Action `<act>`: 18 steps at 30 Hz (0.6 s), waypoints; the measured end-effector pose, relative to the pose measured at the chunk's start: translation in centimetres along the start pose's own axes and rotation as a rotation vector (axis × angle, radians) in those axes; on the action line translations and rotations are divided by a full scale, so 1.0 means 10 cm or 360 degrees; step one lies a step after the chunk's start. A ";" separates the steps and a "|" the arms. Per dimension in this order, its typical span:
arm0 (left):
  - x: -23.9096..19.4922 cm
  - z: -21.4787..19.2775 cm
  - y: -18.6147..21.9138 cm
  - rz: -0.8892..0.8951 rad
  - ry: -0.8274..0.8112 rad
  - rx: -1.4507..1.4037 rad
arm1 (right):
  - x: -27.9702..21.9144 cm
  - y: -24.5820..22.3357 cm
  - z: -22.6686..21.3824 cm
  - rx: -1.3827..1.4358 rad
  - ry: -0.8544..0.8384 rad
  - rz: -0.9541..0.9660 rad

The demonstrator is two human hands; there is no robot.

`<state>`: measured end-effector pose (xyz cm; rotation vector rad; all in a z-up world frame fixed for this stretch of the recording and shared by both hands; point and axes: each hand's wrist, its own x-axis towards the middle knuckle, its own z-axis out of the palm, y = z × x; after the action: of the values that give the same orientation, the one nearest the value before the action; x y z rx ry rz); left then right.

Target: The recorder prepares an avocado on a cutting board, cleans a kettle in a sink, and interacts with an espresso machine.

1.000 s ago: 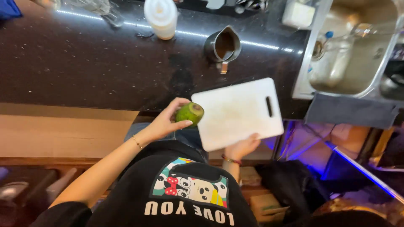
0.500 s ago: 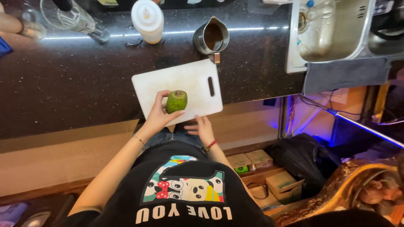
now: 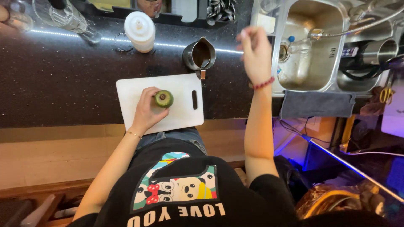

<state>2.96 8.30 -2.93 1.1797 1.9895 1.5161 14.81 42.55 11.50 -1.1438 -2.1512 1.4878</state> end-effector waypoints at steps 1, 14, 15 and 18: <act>-0.03 0.00 -0.01 -0.0054 -0.0013 -0.0003 | 0.18 -0.03 -0.02 -0.0087 0.0114 -0.0103; -0.29 0.26 -0.11 -0.0509 0.0032 0.0775 | 1.23 0.28 -0.31 -0.1370 0.0482 -0.0474; -0.29 0.25 -0.14 -0.0511 0.0041 0.0799 | 1.28 0.32 -0.34 -0.1354 0.0467 -0.0474; -0.34 0.23 -0.20 -0.0524 0.0093 0.0814 | 1.40 0.43 -0.38 -0.1280 0.0618 -0.0635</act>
<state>5.85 6.86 -6.18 0.9155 2.5510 0.9174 10.09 56.07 6.60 -0.9962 -2.5207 0.1829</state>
